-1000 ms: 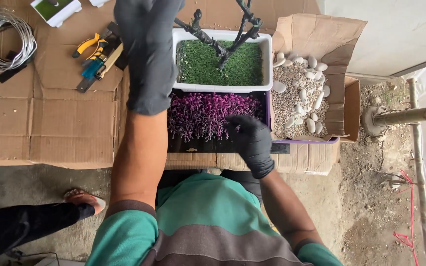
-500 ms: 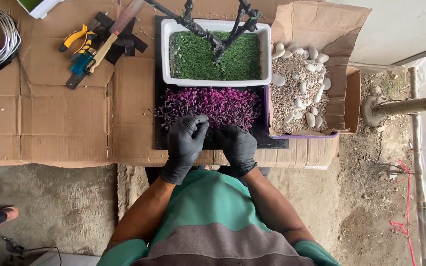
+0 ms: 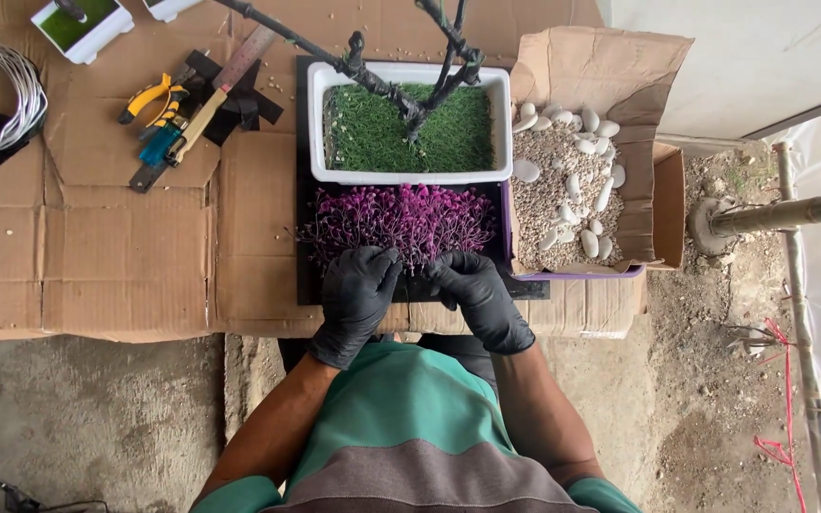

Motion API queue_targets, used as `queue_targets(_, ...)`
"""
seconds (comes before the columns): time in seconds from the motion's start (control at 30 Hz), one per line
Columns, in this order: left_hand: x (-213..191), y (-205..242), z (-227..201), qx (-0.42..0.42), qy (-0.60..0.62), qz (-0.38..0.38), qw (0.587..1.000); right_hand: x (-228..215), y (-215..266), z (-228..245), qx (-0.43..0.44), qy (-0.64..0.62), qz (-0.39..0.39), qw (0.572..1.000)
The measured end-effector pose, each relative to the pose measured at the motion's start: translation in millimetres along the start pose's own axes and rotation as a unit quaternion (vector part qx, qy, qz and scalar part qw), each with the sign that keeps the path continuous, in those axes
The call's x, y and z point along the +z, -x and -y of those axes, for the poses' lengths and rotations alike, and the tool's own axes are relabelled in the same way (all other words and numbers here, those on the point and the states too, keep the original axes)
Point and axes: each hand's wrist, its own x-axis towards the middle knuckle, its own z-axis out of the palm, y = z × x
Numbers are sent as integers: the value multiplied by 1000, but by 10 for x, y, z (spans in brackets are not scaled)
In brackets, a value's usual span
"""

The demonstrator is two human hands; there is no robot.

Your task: The person assembles an artificial plant by attaching purple flower stems to a black branch structure in a white rectangular pot filled with green moss. They repeatedly pick up stems from a purple tray and insert them into the branches, adjusting the arrangement by hand.

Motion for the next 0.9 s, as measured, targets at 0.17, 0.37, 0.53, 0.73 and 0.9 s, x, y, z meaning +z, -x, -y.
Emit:
queue_targets(0.17, -395, -273, -227, -126, 241, 13, 962, -46, 126, 2, -22, -77, 37, 996)
queue_targets(0.37, -874, -571, -448, -295, 515, 49, 803, -176, 113, -11, -115, -88, 84, 986)
queue_targets(0.53, -1307, -1028, -477, -327, 549, -5, 770, 21, 246, 637, -147, -105, 57, 982)
queue_targets(0.73, -1740, -1544, -635, -269, 600, -18, 753, 354, 251, 1143, -243, 63, 14, 968)
queue_targets(0.9, -1629, -1603, -689, -275, 588, -6, 761, 519, 240, 1127, -234, 83, -84, 965)
